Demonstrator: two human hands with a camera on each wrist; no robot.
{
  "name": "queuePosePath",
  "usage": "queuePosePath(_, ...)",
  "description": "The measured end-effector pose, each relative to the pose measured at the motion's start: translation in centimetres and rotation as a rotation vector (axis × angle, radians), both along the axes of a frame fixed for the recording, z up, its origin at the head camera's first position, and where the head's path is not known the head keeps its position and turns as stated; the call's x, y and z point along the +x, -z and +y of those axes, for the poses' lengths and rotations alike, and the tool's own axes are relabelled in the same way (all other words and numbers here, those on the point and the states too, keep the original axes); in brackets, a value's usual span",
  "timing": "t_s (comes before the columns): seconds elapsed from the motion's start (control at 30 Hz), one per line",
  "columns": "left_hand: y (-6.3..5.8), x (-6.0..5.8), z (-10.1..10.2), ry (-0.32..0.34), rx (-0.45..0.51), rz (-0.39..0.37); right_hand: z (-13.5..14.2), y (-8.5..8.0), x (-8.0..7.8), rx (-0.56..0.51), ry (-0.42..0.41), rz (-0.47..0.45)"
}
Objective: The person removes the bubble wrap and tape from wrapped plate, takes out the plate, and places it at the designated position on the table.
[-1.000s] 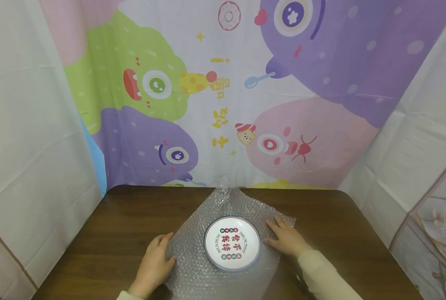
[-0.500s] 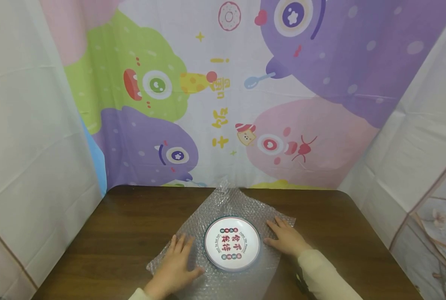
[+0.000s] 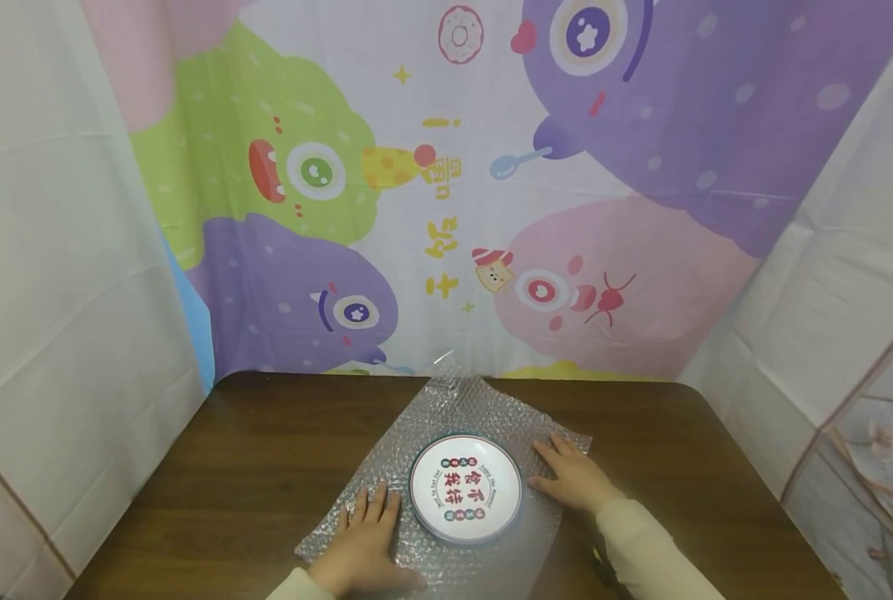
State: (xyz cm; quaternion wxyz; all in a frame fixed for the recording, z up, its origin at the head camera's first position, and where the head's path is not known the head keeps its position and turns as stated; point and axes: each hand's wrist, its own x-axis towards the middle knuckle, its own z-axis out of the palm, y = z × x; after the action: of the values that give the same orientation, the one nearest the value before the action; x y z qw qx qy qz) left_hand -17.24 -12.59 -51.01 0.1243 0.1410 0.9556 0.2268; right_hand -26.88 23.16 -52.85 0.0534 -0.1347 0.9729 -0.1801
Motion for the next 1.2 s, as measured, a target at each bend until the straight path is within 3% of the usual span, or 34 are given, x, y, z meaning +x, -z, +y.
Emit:
queuePosePath(0.47,0.0,-0.3,0.2,-0.013,-0.031,0.017,-0.1,-0.2,-0.2,-0.013,-0.005,0.026)
queuePosePath(0.73,0.0,-0.2,0.3,-0.016,-0.043,0.023,-0.7,-1.9,-0.3,-0.051,0.029,0.168)
queuePosePath(1.0,0.0,-0.2,0.3,-0.022,-0.039,0.022,-1.9,-3.0,-0.1,-0.241,0.064,0.238)
queuePosePath(1.2,0.0,-0.2,0.3,-0.014,-0.039,0.026,-3.2,-2.3,-0.1,-0.4,0.087,0.141)
